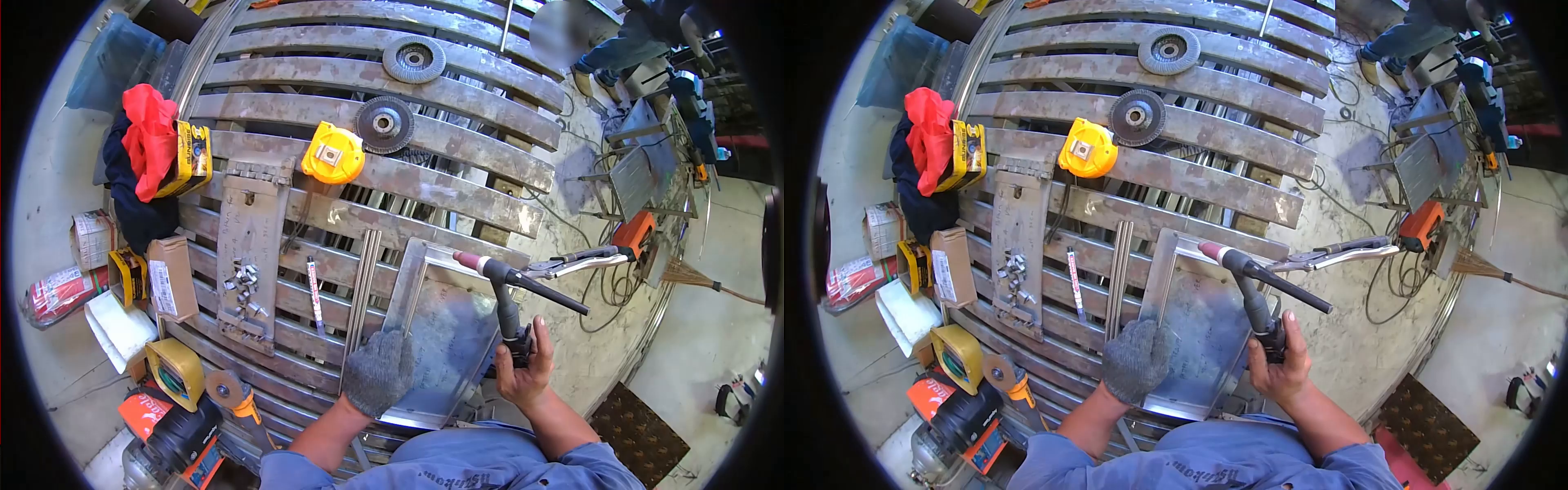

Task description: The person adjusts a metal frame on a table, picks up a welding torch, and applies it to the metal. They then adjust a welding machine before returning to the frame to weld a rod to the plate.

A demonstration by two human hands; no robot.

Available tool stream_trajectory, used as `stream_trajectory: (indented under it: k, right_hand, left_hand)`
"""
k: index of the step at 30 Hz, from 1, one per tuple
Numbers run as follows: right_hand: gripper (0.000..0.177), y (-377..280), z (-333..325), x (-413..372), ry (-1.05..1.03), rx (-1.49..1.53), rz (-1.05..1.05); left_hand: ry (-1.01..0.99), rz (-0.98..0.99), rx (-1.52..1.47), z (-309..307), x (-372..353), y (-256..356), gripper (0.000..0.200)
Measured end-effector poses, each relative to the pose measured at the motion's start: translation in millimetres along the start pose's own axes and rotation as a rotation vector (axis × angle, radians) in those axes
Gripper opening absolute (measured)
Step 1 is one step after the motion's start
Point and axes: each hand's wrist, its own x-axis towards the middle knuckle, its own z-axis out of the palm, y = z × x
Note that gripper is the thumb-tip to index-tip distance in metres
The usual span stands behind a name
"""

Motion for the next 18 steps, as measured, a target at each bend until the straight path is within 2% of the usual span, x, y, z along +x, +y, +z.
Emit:
stream_trajectory:
  k: [4, 10, 18]
  right_hand:
    - [0.077, 7.0, 0.8, -9.1, -0.003, 0.029, 0.055]
    - [0.074, -1.1, -0.1, 9.2, -0.018, -0.063, -0.045]
    - [0.074, -1.5, 3.2, 8.3, -0.02, -0.055, -0.043]
  left_hand:
    - [-0.027, -0.051, -0.026, -5.4, 1.4, 2.8, 0.017]
    - [-0.024, -0.046, -0.018, -6.0, 3.3, 2.8, 0.018]
    - [-0.016, 0.014, 0.063, -4.8, 0.9, 1.2, 0.028]
